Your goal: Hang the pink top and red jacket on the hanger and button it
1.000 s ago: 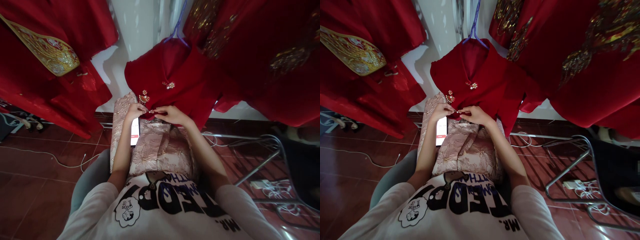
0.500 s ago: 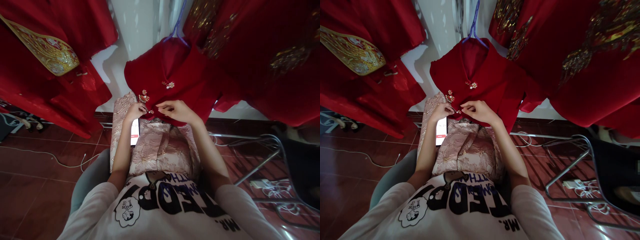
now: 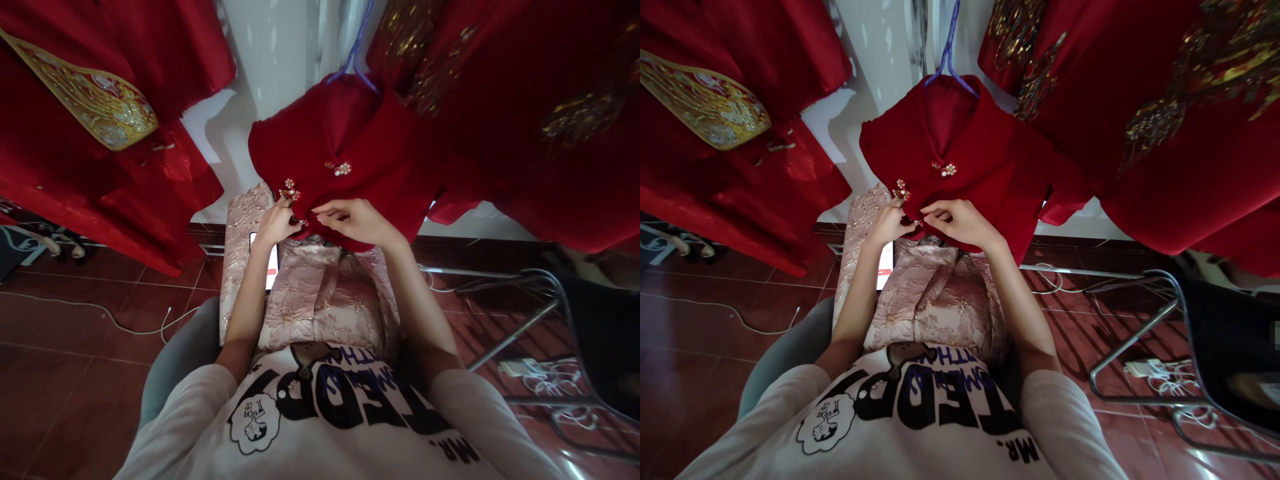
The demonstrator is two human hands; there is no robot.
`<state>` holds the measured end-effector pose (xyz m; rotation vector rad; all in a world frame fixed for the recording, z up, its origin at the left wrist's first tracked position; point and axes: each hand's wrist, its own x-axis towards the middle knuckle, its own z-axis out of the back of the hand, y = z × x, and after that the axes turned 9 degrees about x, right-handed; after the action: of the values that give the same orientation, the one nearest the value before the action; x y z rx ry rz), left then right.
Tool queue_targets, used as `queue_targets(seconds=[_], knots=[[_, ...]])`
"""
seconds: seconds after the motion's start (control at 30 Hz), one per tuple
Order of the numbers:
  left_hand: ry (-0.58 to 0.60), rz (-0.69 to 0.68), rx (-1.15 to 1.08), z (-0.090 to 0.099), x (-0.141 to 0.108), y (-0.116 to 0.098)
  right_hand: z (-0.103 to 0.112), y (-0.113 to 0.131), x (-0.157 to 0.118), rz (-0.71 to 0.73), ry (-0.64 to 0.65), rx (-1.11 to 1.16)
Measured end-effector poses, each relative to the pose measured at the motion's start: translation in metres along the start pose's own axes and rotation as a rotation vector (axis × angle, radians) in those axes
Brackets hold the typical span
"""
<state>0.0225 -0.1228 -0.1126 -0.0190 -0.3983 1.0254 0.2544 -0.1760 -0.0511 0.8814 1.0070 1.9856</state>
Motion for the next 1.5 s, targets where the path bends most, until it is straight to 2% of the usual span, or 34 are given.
queue_targets(seconds=[0.13,0.37,0.5,0.57,0.7,0.8,0.93,1.03,1.2,1.27,1.33,1.4,1.5], knots=[[-0.009,0.003,0.045,-0.001,0.000,0.000,0.001,0.000,0.000,0.005,-0.016,0.005],[-0.045,0.023,-0.068,-0.005,0.000,0.004,0.004,0.000,0.000,0.006,-0.027,0.011],[-0.055,0.082,-0.164,-0.010,0.001,0.006,0.006,0.001,-0.001,-0.012,-0.042,0.003],[-0.072,0.114,-0.297,-0.012,0.001,0.006,0.007,0.003,-0.002,-0.020,-0.049,0.001],[-0.082,0.142,-0.802,-0.013,0.003,0.001,0.009,0.004,-0.003,-0.030,-0.055,0.003],[-0.107,0.241,-1.127,-0.009,0.004,-0.002,0.009,0.004,-0.003,-0.016,-0.060,0.006],[-0.147,0.358,-1.369,-0.004,0.006,-0.003,0.009,0.003,-0.003,-0.017,-0.048,0.014],[-0.190,0.426,-1.348,-0.004,0.008,-0.005,0.008,0.003,-0.003,-0.028,-0.044,0.007],[-0.345,0.570,-1.100,-0.004,0.015,-0.015,0.008,0.005,-0.003,-0.038,-0.042,0.000],[-0.298,0.588,-1.006,0.000,0.017,-0.020,0.009,0.005,-0.004,-0.035,-0.037,0.000],[-0.187,0.468,-0.897,0.006,0.018,-0.026,0.010,0.005,-0.004,-0.025,-0.034,0.001],[-0.153,0.258,-0.771,0.014,0.022,-0.034,0.013,0.005,-0.004,-0.012,-0.033,0.007],[-0.308,0.005,-0.583,0.031,0.035,-0.047,0.016,0.004,-0.005,-0.017,-0.033,0.015]])
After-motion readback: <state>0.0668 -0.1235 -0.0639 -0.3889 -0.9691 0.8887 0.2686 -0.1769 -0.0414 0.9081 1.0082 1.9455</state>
